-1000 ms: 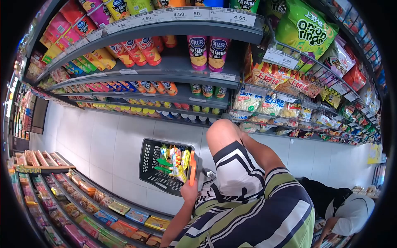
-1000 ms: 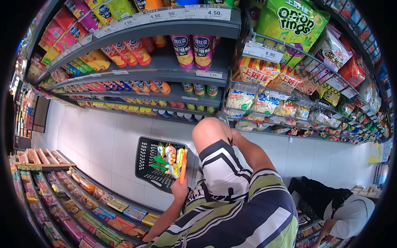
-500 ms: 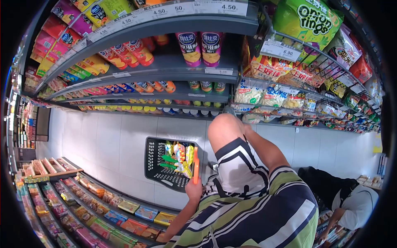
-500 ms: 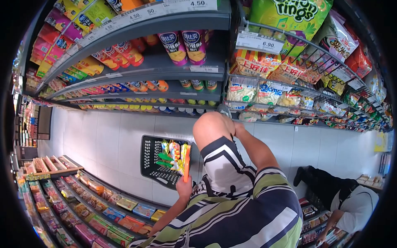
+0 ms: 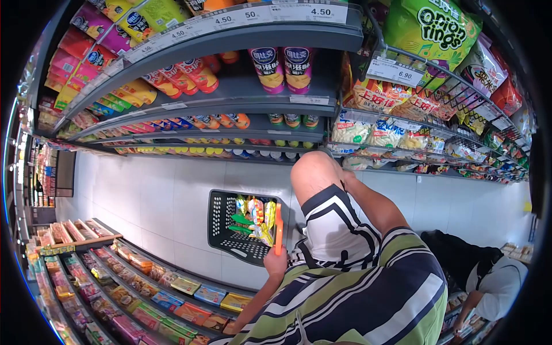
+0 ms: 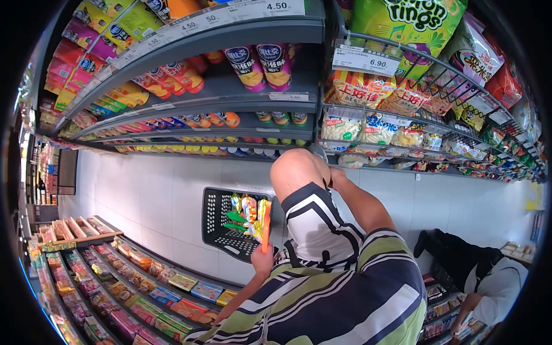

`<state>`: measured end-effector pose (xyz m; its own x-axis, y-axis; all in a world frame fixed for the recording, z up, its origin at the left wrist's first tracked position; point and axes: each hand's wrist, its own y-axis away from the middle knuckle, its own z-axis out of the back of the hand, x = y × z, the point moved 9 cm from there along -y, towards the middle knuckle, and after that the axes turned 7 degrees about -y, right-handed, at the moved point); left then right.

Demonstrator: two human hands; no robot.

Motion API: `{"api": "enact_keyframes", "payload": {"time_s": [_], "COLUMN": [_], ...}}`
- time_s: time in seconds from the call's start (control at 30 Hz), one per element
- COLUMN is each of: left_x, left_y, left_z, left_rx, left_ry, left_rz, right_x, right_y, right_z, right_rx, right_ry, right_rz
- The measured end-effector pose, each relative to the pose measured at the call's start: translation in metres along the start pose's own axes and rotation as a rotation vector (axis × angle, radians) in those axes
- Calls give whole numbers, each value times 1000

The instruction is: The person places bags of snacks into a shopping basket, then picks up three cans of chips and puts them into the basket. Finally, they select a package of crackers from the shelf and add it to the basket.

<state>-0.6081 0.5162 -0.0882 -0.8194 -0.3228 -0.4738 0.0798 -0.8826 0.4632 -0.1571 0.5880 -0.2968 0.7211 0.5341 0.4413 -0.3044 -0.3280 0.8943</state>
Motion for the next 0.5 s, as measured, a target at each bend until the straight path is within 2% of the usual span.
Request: {"api": "enact_keyframes", "payload": {"time_s": [0.23, 0.3, 0.5], "left_x": [0, 20, 17], "left_y": [-2, -9, -8], "left_z": [-1, -13, -13], "left_rx": [39, 26, -14], "left_ry": [15, 5, 40], "left_rz": [33, 13, -8], "right_x": [-12, -13, -13], "right_y": [-14, -17, -19], "right_z": [1, 0, 4], "right_rx": [20, 25, 34], "right_ry": [15, 15, 40], "right_rz": [-8, -6, -9]}}
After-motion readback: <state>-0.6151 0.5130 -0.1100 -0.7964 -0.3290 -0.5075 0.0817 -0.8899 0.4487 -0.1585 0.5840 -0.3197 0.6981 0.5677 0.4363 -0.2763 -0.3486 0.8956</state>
